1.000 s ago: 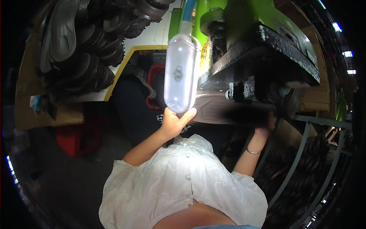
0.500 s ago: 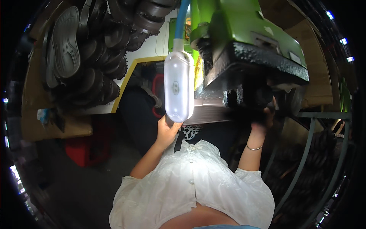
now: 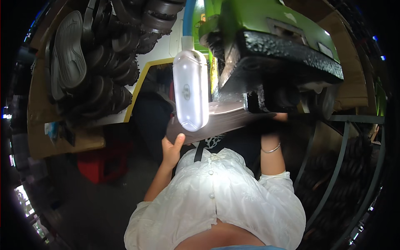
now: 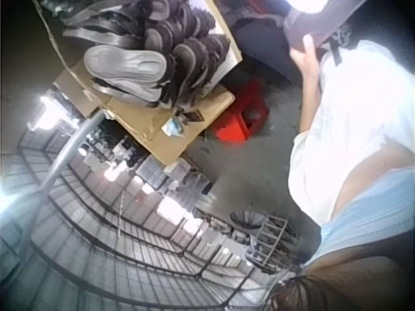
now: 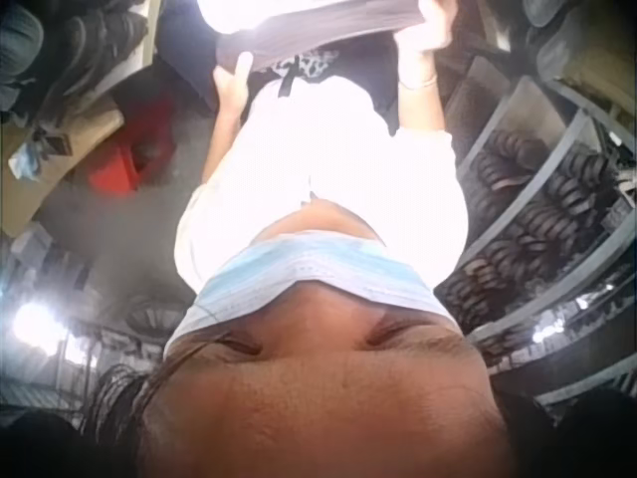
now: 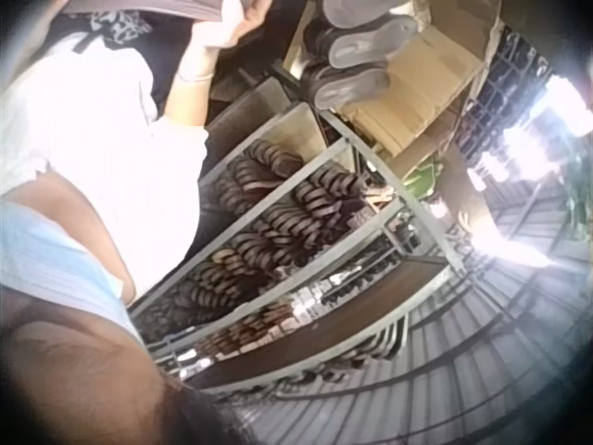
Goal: The person repeatedly picks up brown sandals from a nearby stack and presses their soles against a rotating grinding wheel. The person handles the sandals one at a time, moving them back and forth against the machine to smooth or shape the bottom surface, then returns them to the stack.
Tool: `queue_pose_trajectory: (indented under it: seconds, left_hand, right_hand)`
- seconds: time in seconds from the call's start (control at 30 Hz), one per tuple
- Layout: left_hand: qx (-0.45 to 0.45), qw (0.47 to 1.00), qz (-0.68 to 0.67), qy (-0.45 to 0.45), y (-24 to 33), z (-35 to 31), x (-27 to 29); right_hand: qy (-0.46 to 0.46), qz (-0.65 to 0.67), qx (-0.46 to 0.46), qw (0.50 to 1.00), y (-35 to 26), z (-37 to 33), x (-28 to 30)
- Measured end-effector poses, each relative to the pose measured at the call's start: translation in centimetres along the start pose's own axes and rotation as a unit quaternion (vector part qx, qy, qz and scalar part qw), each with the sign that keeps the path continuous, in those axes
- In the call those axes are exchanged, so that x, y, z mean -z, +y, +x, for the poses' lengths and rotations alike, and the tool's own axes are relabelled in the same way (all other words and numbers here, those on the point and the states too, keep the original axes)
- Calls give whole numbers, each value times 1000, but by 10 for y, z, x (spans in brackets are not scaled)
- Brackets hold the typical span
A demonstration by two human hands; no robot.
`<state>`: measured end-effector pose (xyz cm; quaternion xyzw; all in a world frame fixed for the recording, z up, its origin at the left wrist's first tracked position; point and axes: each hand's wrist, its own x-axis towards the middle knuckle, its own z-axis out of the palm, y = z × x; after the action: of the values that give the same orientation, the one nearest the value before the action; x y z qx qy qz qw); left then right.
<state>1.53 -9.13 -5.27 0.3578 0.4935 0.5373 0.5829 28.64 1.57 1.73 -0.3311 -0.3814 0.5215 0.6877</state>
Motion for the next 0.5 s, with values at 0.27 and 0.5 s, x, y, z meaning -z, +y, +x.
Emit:
queue_pose_trajectory:
  seconds: [0.27,0.5]
  left_hand:
    - [-79,989,78,93,13,-3,55]
    - [38,993,110,-19,1,12,79]
  right_hand:
    - [13,35,36,999,44,-43,-41]
    - [-84,-36,34,995,37,-39,-59]
